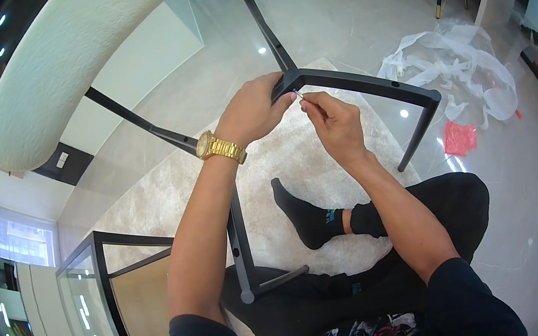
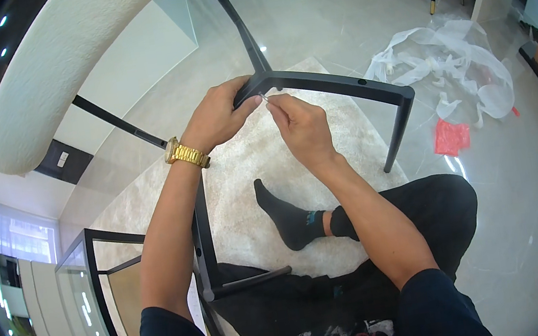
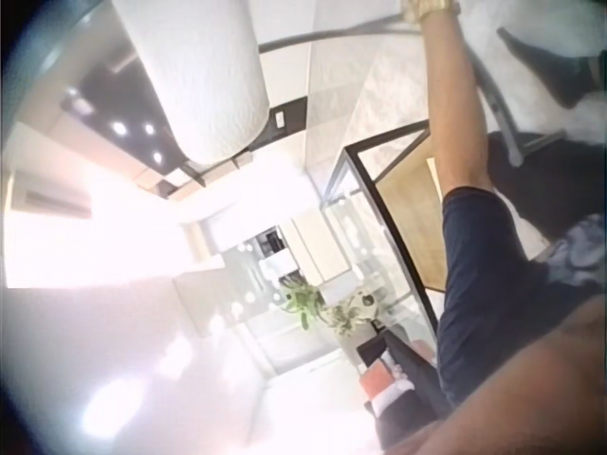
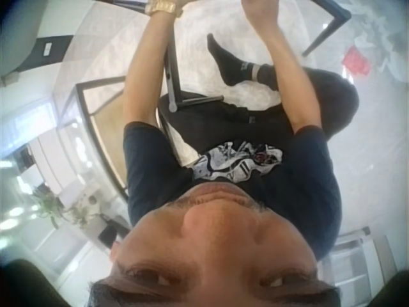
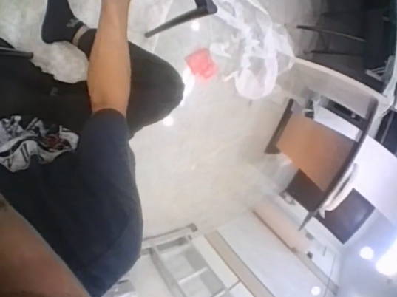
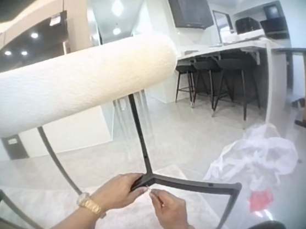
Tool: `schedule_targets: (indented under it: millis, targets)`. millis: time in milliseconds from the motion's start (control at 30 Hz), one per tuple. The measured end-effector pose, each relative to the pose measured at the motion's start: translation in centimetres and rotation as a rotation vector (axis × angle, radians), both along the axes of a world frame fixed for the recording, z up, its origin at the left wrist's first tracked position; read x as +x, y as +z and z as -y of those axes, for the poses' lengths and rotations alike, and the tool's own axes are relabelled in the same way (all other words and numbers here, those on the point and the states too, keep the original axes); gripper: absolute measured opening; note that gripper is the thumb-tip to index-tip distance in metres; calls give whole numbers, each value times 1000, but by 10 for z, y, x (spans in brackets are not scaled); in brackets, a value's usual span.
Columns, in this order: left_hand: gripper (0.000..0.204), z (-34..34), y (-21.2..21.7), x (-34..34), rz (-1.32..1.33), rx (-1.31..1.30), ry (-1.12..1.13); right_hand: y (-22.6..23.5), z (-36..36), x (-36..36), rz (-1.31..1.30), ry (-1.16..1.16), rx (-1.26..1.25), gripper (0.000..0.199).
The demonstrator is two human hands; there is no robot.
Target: The person assembles a metal chair frame by hand, inserting screws into the joints, reviewing a paper instruction sheet, and positioning a white upholstered cushion on the finished frame.
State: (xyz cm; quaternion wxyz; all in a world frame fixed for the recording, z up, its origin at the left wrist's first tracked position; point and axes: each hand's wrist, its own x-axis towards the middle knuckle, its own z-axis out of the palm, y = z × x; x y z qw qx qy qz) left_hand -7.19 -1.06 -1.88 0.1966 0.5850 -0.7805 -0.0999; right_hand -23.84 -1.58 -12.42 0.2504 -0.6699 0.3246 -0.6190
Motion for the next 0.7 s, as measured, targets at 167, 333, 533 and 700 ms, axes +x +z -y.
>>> schedule_targets:
  millis: [167, 333, 533, 700]
  targets:
    - [54, -1, -4, 3, 22, -41, -27, -2, 0, 5, 54, 17, 49, 11]
    - [64, -1, 3, -4, -30, 58, 10, -4, -3, 14, 156, 35, 175, 13]
    - [74, 0, -6, 3, -44, -14, -25, -6, -8, 16, -209, -229, 26, 28]
    - [75, 0, 2, 1, -103, 122, -24, -3, -13, 26, -140, -131, 236, 39]
